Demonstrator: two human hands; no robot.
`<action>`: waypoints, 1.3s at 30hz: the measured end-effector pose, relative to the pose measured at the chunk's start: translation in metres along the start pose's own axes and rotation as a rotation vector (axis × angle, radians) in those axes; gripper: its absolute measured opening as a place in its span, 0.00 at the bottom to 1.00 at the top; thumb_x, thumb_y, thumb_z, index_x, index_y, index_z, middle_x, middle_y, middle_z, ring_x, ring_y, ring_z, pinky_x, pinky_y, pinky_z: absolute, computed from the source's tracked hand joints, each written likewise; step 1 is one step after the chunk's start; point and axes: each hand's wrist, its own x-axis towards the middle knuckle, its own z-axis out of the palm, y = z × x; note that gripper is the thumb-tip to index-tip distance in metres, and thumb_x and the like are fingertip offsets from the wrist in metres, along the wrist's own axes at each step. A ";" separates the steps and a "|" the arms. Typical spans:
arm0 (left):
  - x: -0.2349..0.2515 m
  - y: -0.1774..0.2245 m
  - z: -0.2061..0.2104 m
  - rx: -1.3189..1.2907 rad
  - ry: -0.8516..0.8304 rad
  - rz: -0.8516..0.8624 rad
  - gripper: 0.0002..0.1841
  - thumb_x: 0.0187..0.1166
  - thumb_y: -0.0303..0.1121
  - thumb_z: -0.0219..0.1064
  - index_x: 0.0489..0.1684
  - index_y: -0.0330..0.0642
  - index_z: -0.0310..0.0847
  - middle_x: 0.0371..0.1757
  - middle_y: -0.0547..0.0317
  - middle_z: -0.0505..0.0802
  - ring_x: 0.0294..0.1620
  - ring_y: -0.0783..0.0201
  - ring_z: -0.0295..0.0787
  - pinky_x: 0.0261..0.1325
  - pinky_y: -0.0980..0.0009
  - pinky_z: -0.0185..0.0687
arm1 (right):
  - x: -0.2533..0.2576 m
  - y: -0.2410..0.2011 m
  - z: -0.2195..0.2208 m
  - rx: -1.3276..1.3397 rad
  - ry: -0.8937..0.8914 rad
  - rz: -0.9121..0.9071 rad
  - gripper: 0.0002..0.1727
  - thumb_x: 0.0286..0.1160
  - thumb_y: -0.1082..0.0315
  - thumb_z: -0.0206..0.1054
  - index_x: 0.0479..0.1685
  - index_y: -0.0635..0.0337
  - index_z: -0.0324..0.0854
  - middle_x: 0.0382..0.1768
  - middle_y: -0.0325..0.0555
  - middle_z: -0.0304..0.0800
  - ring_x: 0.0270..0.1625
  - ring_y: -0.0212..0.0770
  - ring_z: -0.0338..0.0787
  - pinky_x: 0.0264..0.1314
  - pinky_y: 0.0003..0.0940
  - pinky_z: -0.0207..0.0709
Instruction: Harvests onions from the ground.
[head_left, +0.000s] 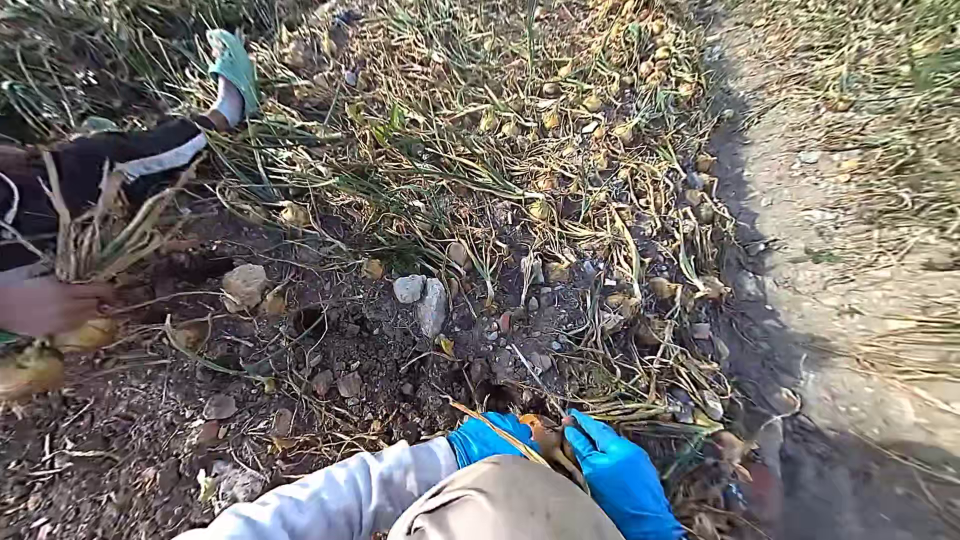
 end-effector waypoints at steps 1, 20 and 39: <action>-0.001 -0.028 -0.002 -0.042 0.128 -0.114 0.18 0.88 0.42 0.57 0.63 0.43 0.87 0.69 0.44 0.89 0.76 0.40 0.81 0.72 0.36 0.77 | 0.016 -0.010 0.001 -0.044 -0.056 0.029 0.26 0.87 0.44 0.56 0.77 0.38 0.84 0.67 0.41 0.93 0.69 0.45 0.91 0.74 0.58 0.79; 0.177 -0.191 -0.097 -0.589 0.816 -0.527 0.27 0.95 0.52 0.47 0.58 0.39 0.86 0.57 0.44 0.93 0.63 0.46 0.91 0.68 0.42 0.83 | 0.150 -0.149 0.031 -0.524 -0.351 0.191 0.16 0.81 0.59 0.60 0.51 0.57 0.89 0.54 0.54 0.94 0.61 0.56 0.92 0.57 0.60 0.84; -0.012 -0.146 -0.097 -1.075 1.323 -0.713 0.14 0.80 0.45 0.74 0.38 0.43 0.88 0.27 0.55 0.87 0.26 0.60 0.81 0.32 0.55 0.78 | 0.097 -0.062 0.035 -0.130 -0.093 0.013 0.25 0.88 0.43 0.53 0.80 0.29 0.80 0.63 0.36 0.94 0.65 0.45 0.92 0.67 0.59 0.82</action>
